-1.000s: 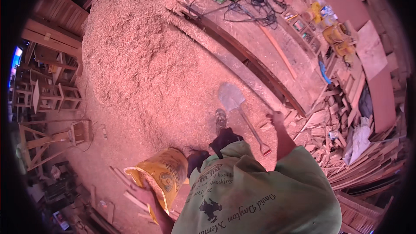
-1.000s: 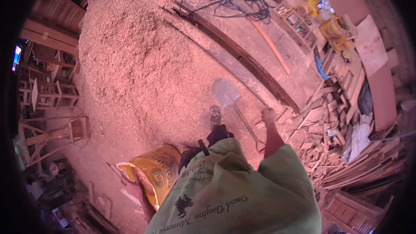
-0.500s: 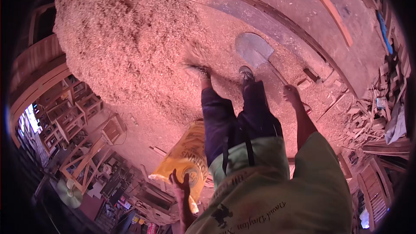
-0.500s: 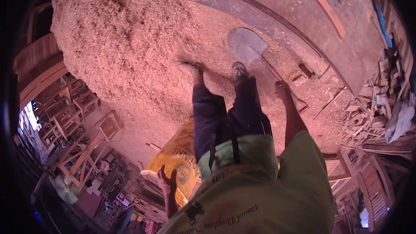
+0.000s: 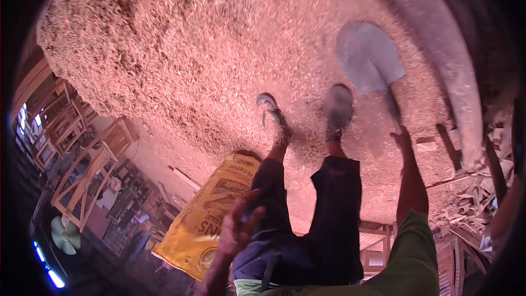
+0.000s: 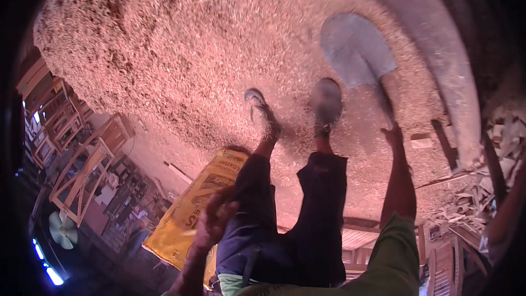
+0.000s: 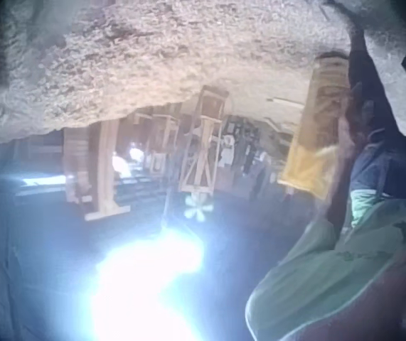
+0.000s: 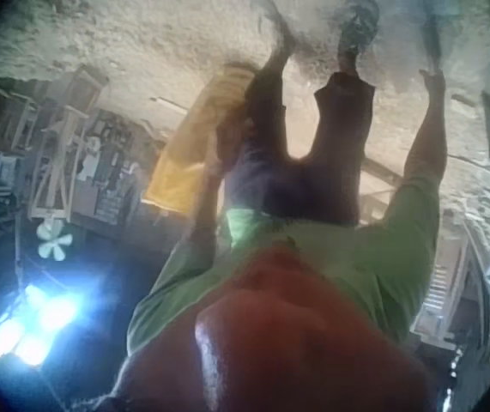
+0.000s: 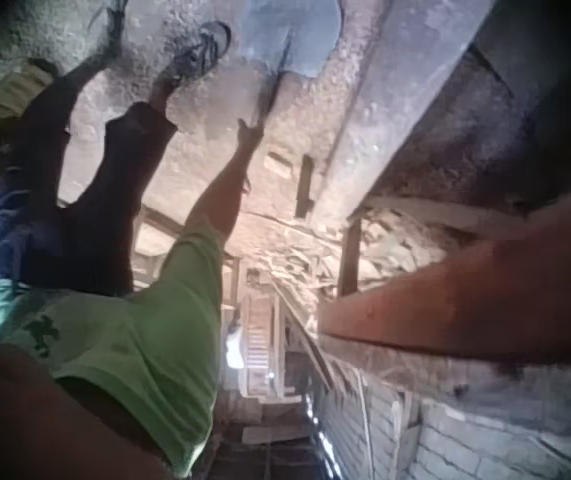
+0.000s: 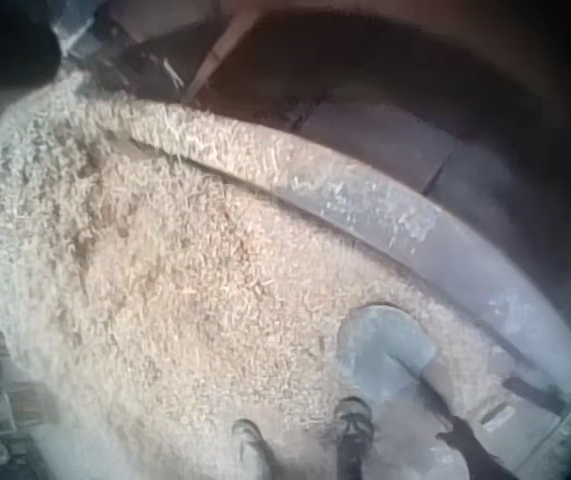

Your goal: Shoveling wood shavings into a sack and tying it shut in a workshop.

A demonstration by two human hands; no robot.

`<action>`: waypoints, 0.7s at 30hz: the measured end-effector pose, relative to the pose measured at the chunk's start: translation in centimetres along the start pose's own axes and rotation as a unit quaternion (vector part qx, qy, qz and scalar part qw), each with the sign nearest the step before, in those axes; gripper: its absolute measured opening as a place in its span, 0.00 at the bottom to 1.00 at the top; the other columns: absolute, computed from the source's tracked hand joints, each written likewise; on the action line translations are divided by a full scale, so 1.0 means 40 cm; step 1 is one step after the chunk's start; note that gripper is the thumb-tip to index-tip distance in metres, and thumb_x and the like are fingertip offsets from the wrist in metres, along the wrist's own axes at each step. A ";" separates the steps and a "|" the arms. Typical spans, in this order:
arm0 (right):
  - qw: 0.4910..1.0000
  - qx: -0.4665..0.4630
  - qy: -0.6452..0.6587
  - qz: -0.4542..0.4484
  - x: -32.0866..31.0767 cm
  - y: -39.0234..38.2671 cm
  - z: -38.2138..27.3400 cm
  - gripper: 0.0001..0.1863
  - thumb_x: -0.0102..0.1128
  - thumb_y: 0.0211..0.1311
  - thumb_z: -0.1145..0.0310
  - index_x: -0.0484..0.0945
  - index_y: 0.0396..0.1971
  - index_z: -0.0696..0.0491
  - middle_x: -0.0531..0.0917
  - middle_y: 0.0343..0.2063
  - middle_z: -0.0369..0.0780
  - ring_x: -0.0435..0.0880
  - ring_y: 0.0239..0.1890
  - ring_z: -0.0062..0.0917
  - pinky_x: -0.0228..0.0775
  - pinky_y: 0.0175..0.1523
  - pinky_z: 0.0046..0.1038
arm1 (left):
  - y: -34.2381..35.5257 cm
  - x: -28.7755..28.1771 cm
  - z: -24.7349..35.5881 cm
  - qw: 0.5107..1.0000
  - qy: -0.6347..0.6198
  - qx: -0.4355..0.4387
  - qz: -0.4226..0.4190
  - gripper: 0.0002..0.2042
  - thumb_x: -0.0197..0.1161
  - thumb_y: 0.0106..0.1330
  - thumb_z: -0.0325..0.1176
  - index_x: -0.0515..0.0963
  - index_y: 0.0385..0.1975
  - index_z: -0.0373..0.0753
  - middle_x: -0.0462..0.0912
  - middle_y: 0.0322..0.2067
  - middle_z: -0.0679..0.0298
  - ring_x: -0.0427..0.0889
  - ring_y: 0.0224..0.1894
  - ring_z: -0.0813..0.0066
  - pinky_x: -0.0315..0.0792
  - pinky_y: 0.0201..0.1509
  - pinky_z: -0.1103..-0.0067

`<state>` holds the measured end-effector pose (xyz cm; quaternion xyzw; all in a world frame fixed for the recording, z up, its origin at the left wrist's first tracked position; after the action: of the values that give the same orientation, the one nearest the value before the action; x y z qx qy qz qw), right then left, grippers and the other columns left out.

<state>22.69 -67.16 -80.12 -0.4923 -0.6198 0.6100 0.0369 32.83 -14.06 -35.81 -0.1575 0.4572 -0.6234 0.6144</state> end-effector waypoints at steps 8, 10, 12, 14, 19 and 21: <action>0.980 -0.092 -0.076 0.157 0.039 0.127 -0.099 0.31 0.66 0.48 0.67 0.67 0.54 0.58 0.78 0.46 0.50 0.77 0.51 0.44 0.68 0.54 0.37 | 0.198 0.282 -0.141 0.994 0.015 -0.066 -0.090 0.16 0.58 0.67 0.32 0.72 0.52 0.32 0.79 0.46 0.55 0.76 0.51 0.72 0.69 0.56 0.77; 0.986 -0.081 -0.128 0.066 0.003 0.071 -0.182 0.27 0.65 0.49 0.67 0.68 0.50 0.57 0.79 0.42 0.49 0.78 0.46 0.45 0.69 0.51 0.38 | 0.267 0.387 -0.154 0.993 -0.026 -0.023 -0.112 0.17 0.58 0.67 0.33 0.72 0.52 0.32 0.78 0.46 0.55 0.76 0.50 0.71 0.70 0.55 0.76; 0.989 -0.038 -0.138 -0.043 -0.026 -0.040 -0.274 0.21 0.64 0.50 0.65 0.70 0.43 0.55 0.79 0.35 0.49 0.80 0.39 0.46 0.71 0.44 0.40 | 0.308 0.524 -0.174 0.974 -0.119 -0.100 -0.162 0.22 0.60 0.66 0.39 0.69 0.54 0.32 0.78 0.46 0.54 0.77 0.50 0.66 0.72 0.53 0.74; 0.996 -0.075 -0.035 -0.027 -0.078 -0.177 -0.409 0.19 0.63 0.52 0.63 0.70 0.41 0.54 0.80 0.33 0.48 0.80 0.36 0.46 0.72 0.40 0.41 | 0.357 0.659 -0.155 0.974 -0.090 -0.132 -0.162 0.31 0.64 0.61 0.48 0.66 0.57 0.31 0.77 0.43 0.53 0.78 0.47 0.62 0.75 0.48 0.70; 0.974 -0.060 0.149 -0.162 -0.172 -0.623 -0.540 0.34 0.60 0.59 0.54 0.62 0.61 0.54 0.78 0.47 0.50 0.82 0.43 0.39 0.73 0.47 0.40 | 0.429 0.829 -0.099 0.896 -0.313 -0.294 -0.113 0.23 0.68 0.55 0.50 0.72 0.36 0.35 0.74 0.21 0.64 0.75 0.19 0.74 0.70 0.21 0.78; 0.980 0.022 0.053 -0.189 -0.260 -0.844 -0.446 0.35 0.60 0.59 0.51 0.63 0.62 0.53 0.76 0.51 0.50 0.78 0.50 0.39 0.68 0.55 0.38 | 0.437 0.830 -0.091 0.910 -0.269 -0.305 -0.084 0.18 0.66 0.57 0.44 0.71 0.33 0.36 0.72 0.17 0.66 0.73 0.15 0.75 0.67 0.16 0.78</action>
<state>20.45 -53.39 -43.08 -0.3972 -0.6849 0.5789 0.1950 34.48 -39.87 -63.23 -0.5366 0.4272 -0.4368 0.5820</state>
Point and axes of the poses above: each hand's wrist, its own y-axis towards the middle knuckle, its own x-axis out of the palm, z = x × y, the point moved 6 cm from there along y, towards the middle knuckle
